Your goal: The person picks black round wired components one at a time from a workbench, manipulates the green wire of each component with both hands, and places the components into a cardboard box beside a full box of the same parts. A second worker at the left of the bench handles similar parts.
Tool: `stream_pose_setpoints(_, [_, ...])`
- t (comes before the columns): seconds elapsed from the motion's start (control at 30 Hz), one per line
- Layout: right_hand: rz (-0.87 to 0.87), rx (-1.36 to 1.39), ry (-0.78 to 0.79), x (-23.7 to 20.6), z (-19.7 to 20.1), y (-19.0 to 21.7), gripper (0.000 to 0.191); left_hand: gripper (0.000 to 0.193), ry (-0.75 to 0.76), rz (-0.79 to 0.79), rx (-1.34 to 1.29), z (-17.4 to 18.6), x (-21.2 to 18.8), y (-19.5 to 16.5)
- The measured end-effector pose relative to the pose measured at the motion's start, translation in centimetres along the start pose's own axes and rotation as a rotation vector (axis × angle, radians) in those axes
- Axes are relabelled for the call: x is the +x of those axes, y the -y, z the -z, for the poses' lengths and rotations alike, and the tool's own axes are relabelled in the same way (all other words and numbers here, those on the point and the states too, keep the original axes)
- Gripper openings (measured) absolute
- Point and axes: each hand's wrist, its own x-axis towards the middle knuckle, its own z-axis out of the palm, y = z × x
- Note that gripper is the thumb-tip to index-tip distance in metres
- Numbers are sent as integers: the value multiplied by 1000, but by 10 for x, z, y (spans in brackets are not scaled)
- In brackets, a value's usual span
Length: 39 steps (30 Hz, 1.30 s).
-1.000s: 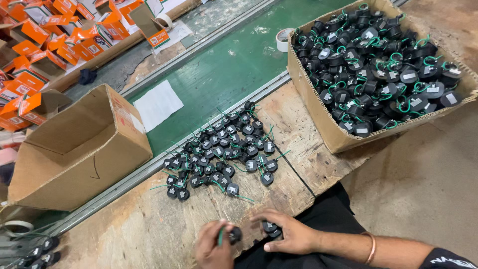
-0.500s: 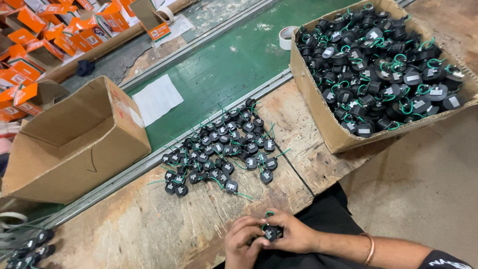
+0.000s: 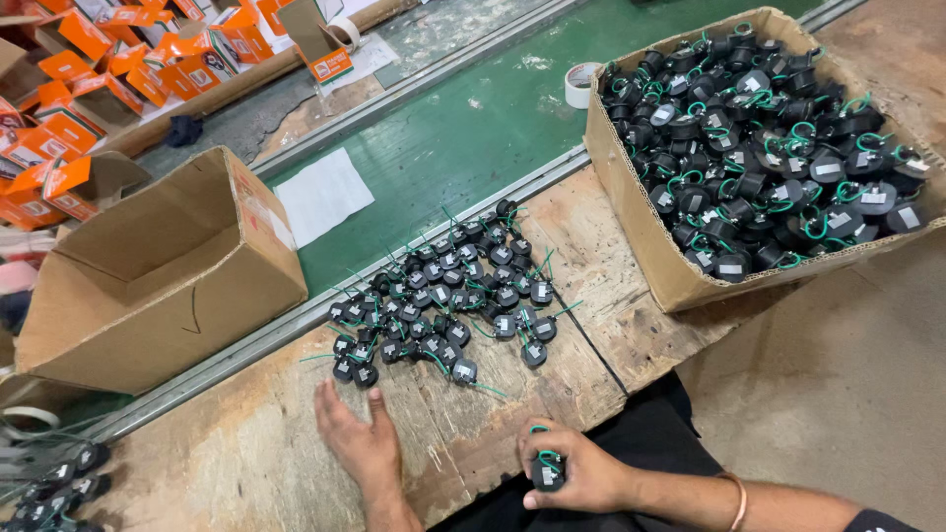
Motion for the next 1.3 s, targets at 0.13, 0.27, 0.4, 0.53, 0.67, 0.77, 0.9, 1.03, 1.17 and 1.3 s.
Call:
stream_pose_setpoints(0.13, [-10,36,20,1,-2,-1,38,49,209,-25,32,-4,-3,-4])
stream_pose_setpoints(0.27, [-13,47,47,0,-1,0,37,42,312,210,-94,-2,-14,-6])
stream_pose_setpoints(0.4, [-24,81,44,-1,0,0,37,67,283,-27,-242,-7,-15,-11])
stream_pose_setpoints(0.53, [2,104,14,-2,2,-2,37,51,337,261,-476,-10,-13,-11])
stream_pose_setpoints(0.67, [-15,149,-33,-2,4,-2,37,75,370,314,-506,-2,-17,-5])
stream_pose_setpoints(0.77, [-14,142,-50,-1,4,0,36,63,416,301,-595,5,-31,0])
stream_pose_setpoints(0.9, [-97,218,-83,3,2,1,39,33,328,205,-764,15,-55,-8])
stream_pose_setpoints(1.03, [-107,195,-46,4,-3,-10,61,23,457,-53,-909,16,-81,-42])
stream_pose_setpoints(1.17, [-49,41,25,2,-8,-26,52,19,473,-93,-867,9,-91,-77])
stream_pose_setpoints(1.3, [-3,-52,-53,-2,-3,-28,50,23,328,-390,-836,15,-83,-79])
